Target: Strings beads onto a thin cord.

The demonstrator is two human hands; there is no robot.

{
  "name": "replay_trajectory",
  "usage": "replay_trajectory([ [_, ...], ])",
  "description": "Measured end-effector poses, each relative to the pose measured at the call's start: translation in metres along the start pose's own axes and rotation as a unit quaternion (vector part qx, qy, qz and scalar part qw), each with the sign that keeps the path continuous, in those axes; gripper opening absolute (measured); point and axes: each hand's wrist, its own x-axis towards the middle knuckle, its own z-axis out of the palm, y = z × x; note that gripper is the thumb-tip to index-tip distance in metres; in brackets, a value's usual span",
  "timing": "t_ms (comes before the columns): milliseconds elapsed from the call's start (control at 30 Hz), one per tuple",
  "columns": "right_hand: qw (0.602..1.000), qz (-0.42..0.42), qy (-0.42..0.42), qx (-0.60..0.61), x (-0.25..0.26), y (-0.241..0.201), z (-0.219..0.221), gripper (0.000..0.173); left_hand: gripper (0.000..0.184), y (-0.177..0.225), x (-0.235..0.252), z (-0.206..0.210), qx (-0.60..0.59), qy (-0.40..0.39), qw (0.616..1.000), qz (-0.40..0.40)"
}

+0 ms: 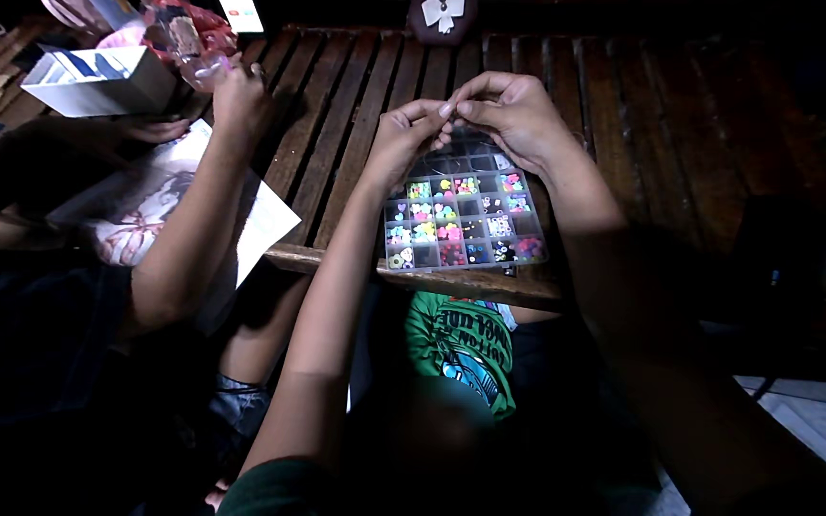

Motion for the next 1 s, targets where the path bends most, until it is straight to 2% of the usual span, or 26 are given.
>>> replay_trajectory([
  [300, 0.997, -0.016, 0.009, -0.073, -0.0017, -0.0025, 0.0006, 0.007, 0.011, 0.0009, -0.0001, 0.0009, 0.028, 0.005, 0.999, -0.017],
  [667, 0.976, -0.119, 0.015, -0.18, 0.0022, 0.0022, -0.0055, 0.006, 0.012, -0.0006, -0.0002, -0.0002, 0.026, -0.017, 0.999, -0.011],
  [867, 0.951, -0.133, -0.007, -0.278, 0.0016, 0.0007, -0.0067, 0.011, 0.012, -0.0004, -0.0003, 0.0007, 0.043, -0.013, 0.999, -0.018],
  [1000, 0.951, -0.111, -0.018, -0.289, 0.0011, -0.0006, -0.0049, 0.014, 0.011, -0.0013, -0.0002, -0.0007, 0.05, -0.019, 0.999, -0.008],
])
